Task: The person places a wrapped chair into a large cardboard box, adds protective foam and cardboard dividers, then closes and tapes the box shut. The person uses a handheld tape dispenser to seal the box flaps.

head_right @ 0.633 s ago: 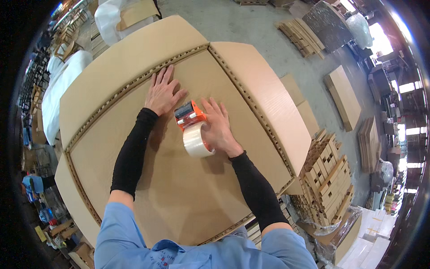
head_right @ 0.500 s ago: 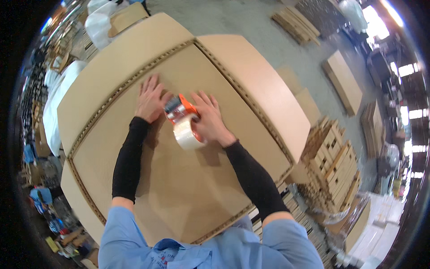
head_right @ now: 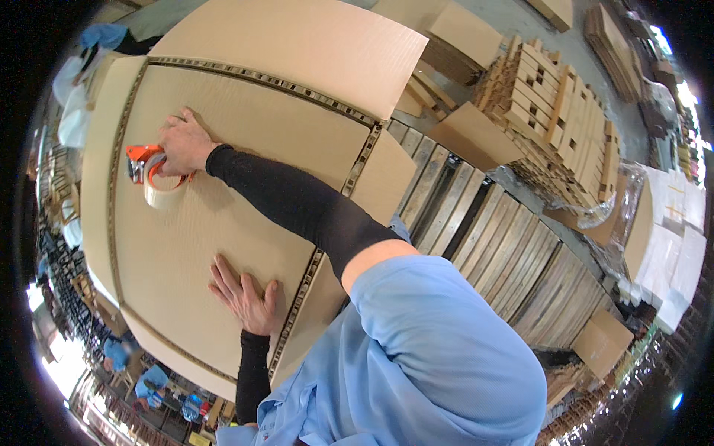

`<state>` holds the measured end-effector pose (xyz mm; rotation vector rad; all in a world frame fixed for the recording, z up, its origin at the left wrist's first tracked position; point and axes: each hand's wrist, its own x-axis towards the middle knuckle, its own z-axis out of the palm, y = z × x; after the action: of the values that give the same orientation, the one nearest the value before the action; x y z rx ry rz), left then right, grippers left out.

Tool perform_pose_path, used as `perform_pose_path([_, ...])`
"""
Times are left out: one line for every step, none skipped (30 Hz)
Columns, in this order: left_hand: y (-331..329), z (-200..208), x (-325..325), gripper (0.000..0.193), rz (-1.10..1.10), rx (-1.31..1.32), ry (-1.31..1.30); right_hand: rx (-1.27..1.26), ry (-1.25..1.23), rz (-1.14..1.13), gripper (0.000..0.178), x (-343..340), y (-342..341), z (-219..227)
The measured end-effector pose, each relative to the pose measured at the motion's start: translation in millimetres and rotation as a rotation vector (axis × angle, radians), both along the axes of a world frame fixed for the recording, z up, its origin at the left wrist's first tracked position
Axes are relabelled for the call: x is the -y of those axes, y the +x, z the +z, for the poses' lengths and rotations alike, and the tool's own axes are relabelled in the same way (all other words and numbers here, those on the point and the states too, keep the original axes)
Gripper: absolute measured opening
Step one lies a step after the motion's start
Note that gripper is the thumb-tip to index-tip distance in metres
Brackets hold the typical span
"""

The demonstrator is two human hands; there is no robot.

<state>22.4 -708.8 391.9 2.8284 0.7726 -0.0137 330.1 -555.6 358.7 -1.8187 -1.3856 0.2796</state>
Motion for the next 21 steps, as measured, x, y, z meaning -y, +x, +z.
perform_pose_path([6.4,0.3,4.4,0.060,-0.003,0.005,0.005,-0.045,0.032,-0.002,0.047,1.4,0.1,1.2])
perform_pose_path([16.2,-3.2,9.5,0.059,0.003,0.016,0.011,-0.098,-0.005,0.055,0.042,3.0,0.0,6.4])
perform_pose_path([31.7,-4.6,13.8,0.058,0.002,0.030,0.013,-0.099,0.074,0.035,0.041,4.2,-0.1,5.7])
perform_pose_path([53.0,-5.3,20.2,0.056,-0.043,0.011,0.042,-0.097,0.149,0.013,0.041,4.6,-1.5,-0.5])
perform_pose_path([74.6,-4.1,25.4,0.057,-0.054,0.010,0.063,-0.099,0.221,-0.003,0.041,4.0,-1.4,-2.5])
perform_pose_path([94.9,-0.9,29.6,0.058,-0.058,0.006,0.083,-0.153,0.260,0.040,0.039,5.1,1.8,0.4])
perform_pose_path([108.5,2.8,32.3,0.059,-0.060,-0.006,0.100,-0.216,0.295,0.083,0.037,8.7,5.2,1.8])
perform_pose_path([118.8,5.1,32.0,0.061,-0.046,-0.028,0.092,-0.278,0.330,0.124,0.035,11.5,9.9,4.2])
perform_pose_path([130.2,5.9,33.5,0.063,-0.034,-0.044,0.081,-0.599,0.323,0.075,0.033,12.9,20.4,1.4])
perform_pose_path([131.8,13.0,38.1,0.065,-0.033,-0.069,0.071,-0.927,0.311,0.015,0.032,15.9,28.9,-0.5])
perform_pose_path([128.2,12.5,45.2,0.065,-0.055,-0.081,0.086,-1.252,0.295,-0.052,0.030,22.6,33.3,-3.2])
perform_pose_path([126.1,5.5,44.4,0.066,-0.043,-0.074,0.126,-1.288,0.340,-0.083,0.025,27.0,27.7,8.6])
perform_pose_path([129.6,1.1,40.8,0.067,-0.037,-0.058,0.166,-1.315,0.388,-0.119,0.019,37.8,28.4,18.3])
perform_pose_path([132.2,1.1,38.6,0.067,-0.044,-0.047,0.160,-1.382,0.403,-0.109,0.019,51.2,33.8,13.5])
perform_pose_path([129.5,1.6,38.2,0.066,-0.035,-0.044,0.148,-1.457,0.399,-0.089,0.020,68.2,35.1,9.8])
perform_pose_path([119.1,-2.9,38.2,0.066,0.013,-0.046,0.131,-1.497,0.470,0.002,0.021,114.5,27.3,30.1])
perform_pose_path([119.0,-1.3,41.2,0.065,0.029,-0.036,0.114,-1.609,0.526,0.007,0.029,167.5,40.5,29.4])
perform_pose_path([120.2,0.6,41.9,0.065,0.023,-0.011,0.097,-1.723,0.588,0.012,0.038,221.6,53.3,30.0])
perform_pose_path([122.7,3.0,41.0,0.066,0.018,-0.010,0.094,-1.706,0.646,-0.027,0.038,271.2,74.2,23.1])
perform_pose_path([117.5,0.5,42.0,0.067,0.036,-0.009,0.095,-1.611,0.718,-0.126,0.037,311.1,90.6,1.4])
perform_pose_path([120.2,2.0,43.2,0.068,0.033,-0.004,0.092,-1.389,0.817,-0.312,0.037,347.1,117.4,-24.3])
